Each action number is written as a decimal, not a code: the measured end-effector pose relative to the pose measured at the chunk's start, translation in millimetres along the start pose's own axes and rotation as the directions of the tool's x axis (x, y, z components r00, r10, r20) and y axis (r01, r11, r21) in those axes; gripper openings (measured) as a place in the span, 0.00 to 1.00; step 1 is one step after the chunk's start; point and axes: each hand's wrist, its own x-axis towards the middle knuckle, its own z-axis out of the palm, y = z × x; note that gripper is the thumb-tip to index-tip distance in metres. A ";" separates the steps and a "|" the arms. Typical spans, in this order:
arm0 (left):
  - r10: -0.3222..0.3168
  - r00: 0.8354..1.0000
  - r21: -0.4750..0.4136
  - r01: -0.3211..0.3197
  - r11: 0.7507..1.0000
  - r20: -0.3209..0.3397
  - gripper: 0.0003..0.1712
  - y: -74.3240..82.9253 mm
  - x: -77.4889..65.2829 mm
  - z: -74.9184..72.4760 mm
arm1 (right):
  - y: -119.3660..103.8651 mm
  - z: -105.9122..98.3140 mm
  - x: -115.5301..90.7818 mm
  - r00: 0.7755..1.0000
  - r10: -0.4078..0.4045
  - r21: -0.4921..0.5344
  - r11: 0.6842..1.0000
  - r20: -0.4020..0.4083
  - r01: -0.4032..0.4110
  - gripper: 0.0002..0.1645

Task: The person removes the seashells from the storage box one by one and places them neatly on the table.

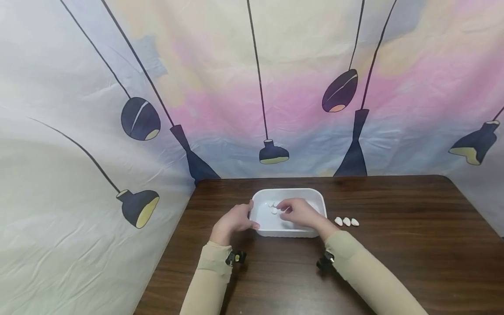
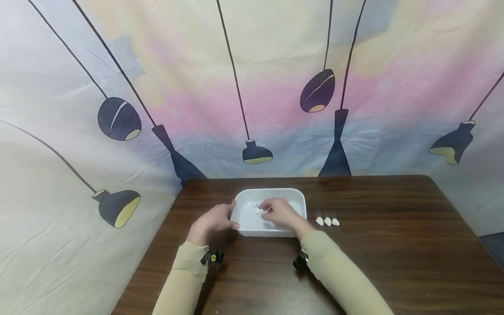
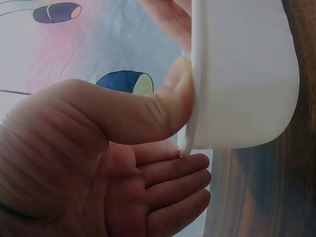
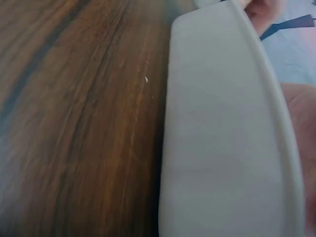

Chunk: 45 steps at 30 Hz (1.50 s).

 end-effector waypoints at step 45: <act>0.027 1.000 -0.015 -0.027 1.000 -0.005 0.54 -4.8 0.2 2.7 | -2.6 34.5 20.5 0.997 0.072 -0.119 0.990 -0.002 -0.072 0.20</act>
